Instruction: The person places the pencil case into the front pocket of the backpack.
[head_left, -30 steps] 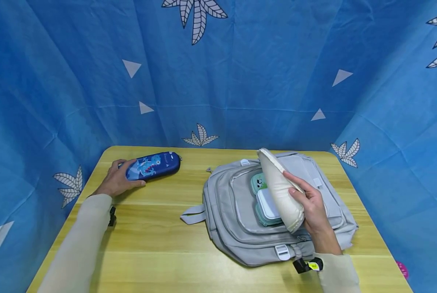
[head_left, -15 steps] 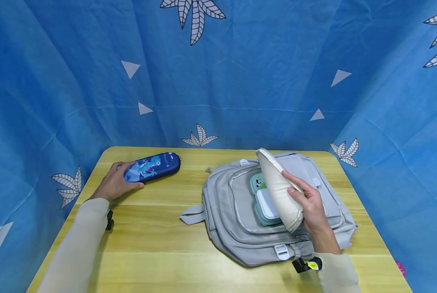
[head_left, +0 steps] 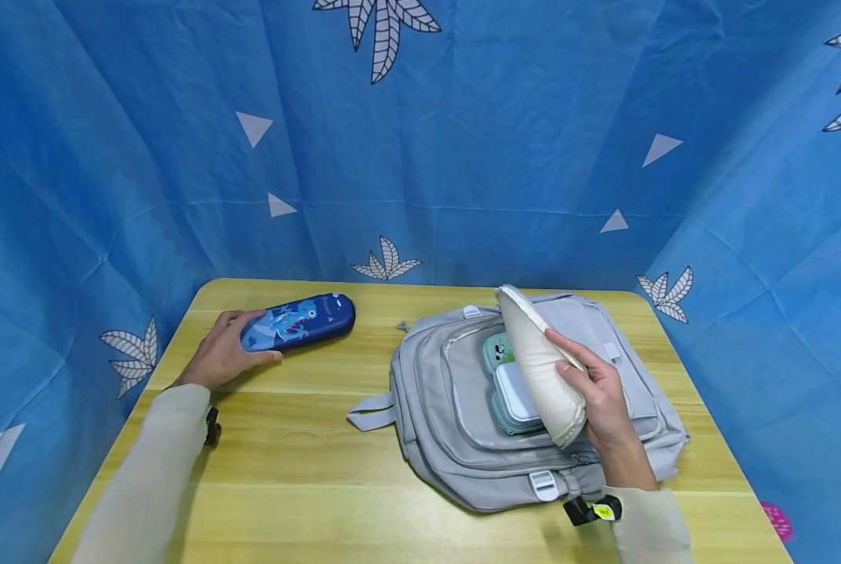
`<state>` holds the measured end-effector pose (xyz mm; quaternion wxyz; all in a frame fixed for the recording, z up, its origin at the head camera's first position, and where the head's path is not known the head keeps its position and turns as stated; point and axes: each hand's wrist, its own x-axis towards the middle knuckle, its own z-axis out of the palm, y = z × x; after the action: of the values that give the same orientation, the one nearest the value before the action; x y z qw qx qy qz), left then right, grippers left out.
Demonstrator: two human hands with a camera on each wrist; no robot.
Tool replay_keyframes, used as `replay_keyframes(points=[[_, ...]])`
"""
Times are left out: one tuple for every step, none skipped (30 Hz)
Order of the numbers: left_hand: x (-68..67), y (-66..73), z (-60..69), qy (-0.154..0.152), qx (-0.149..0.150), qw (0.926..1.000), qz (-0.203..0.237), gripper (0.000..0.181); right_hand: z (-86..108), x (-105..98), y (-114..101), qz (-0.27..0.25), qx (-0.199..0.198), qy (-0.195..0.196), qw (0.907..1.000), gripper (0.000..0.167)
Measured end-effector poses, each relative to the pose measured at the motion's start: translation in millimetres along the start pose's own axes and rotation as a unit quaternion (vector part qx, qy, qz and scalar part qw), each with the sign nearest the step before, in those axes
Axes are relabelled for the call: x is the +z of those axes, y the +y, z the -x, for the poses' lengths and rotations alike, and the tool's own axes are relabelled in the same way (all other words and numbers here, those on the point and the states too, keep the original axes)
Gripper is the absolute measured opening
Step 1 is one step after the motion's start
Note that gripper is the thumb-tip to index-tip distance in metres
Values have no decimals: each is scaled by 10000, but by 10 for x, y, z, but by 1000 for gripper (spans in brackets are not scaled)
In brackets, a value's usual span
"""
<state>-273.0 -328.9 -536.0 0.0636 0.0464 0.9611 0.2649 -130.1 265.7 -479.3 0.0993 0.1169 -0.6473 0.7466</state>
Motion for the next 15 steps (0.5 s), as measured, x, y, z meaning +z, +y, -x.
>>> replay_keyframes(points=[[2, 15, 8, 19, 32, 10000, 28, 114, 0, -1, -2, -8, -5, -10, 10000, 42], [4, 31, 16, 37, 55, 10000, 59, 114, 0, -1, -4, -16, -9, -25, 10000, 42], [6, 47, 24, 63, 76, 9999, 78, 113, -1, -1, -6, -25, -9, -45, 10000, 42], [9, 67, 34, 88, 104, 9999, 99, 112, -3, -3, -8, -24, -13, -81, 10000, 42], [9, 92, 46, 113, 137, 9998, 121, 112, -4, -3, -10, -33, -17, -91, 10000, 42], [9, 121, 60, 136, 172, 9996, 152, 112, -5, -2, -13, -41, -17, -93, 9999, 42], [10, 144, 70, 163, 204, 9995, 167, 111, -5, -2, -14, -46, -17, -91, 9999, 42], [12, 168, 81, 189, 232, 9994, 180, 110, -5, 0, -16, -47, -12, -81, 10000, 42], [14, 193, 94, 211, 257, 9993, 193, 108, -4, 1, -18, -50, -5, -68, 10000, 42], [17, 220, 107, 228, 284, 9991, 217, 107, -3, 3, -19, -48, 1, -46, 10000, 42], [20, 247, 119, 235, 302, 9990, 236, 106, -1, 5, -19, -57, 13, -9, 10000, 42], [26, 272, 128, 256, 304, 9989, 245, 105, 0, 6, -19, -50, 22, 2, 10000, 42], [31, 296, 138, 273, 303, 9989, 249, 104, 1, 7, -17, -43, 30, 13, 10000, 42], [38, 325, 145, 295, 311, 9987, 267, 103, 2, 8, -16, -38, 38, 21, 10000, 42], [46, 357, 154, 314, 343, 9985, 289, 103, 1, 9, -15, -32, 42, 29, 10000, 42]])
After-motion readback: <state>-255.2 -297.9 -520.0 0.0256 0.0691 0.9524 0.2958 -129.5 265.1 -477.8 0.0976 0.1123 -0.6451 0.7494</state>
